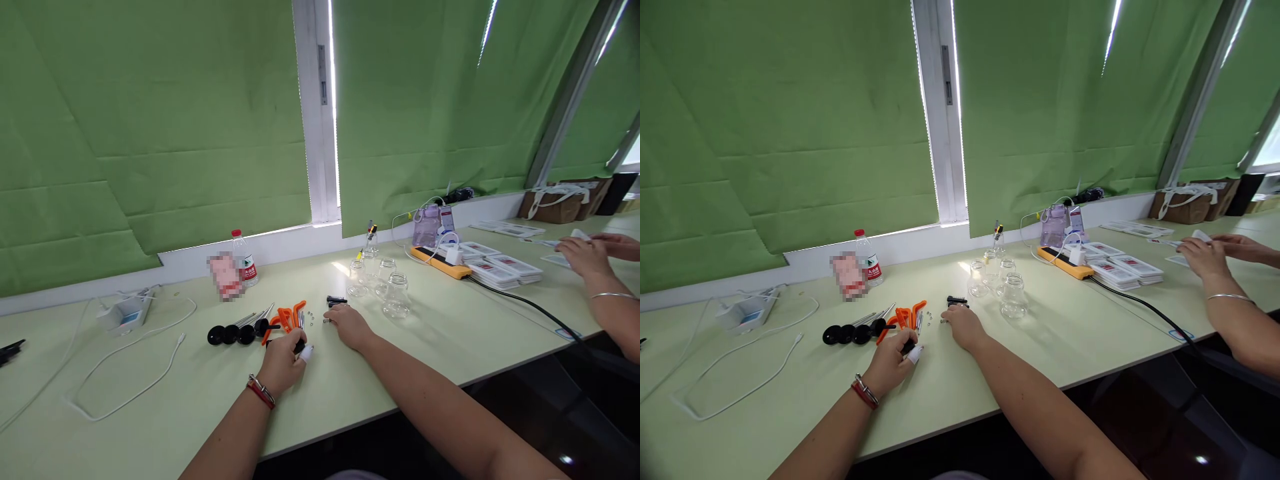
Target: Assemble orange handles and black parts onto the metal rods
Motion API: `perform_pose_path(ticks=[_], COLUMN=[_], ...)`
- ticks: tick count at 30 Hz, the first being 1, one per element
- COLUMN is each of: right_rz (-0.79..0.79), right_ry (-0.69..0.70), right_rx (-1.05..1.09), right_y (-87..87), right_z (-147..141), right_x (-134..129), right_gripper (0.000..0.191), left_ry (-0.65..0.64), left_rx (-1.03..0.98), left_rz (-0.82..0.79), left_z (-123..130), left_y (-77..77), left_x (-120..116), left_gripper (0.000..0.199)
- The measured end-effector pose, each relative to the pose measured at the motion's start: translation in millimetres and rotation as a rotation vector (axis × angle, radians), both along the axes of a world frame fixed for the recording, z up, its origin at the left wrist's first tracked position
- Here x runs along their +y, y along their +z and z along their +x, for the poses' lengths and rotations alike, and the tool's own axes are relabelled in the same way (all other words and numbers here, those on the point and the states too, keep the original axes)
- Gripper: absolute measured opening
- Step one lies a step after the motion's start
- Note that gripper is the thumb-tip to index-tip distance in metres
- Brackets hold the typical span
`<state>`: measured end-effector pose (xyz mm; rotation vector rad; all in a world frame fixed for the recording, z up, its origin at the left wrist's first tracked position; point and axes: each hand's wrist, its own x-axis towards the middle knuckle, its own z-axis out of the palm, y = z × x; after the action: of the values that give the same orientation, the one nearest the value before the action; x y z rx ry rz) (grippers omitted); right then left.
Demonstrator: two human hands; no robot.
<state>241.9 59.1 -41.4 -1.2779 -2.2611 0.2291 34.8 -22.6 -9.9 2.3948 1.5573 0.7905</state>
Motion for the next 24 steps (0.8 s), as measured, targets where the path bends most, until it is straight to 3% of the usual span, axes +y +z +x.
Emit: perform_pose_path(ticks=[14,24], right_rz=[0.116,0.117], right_ry=[0.148,0.182], right_rx=[-0.223,-0.173], right_y=[16.1,7.5], right_z=[-8.5,-5.7], right_x=[-14.7,-9.9], right_gripper=[0.030,0.035], left_ry=[-0.077,-0.066], left_rx=[-0.008,0.088], left_rz=[-0.060,-0.040], left_z=[2.5,6.2], left_y=[5.7,6.9], left_x=[-2.7,-3.9], left_gripper=[0.020,0.015])
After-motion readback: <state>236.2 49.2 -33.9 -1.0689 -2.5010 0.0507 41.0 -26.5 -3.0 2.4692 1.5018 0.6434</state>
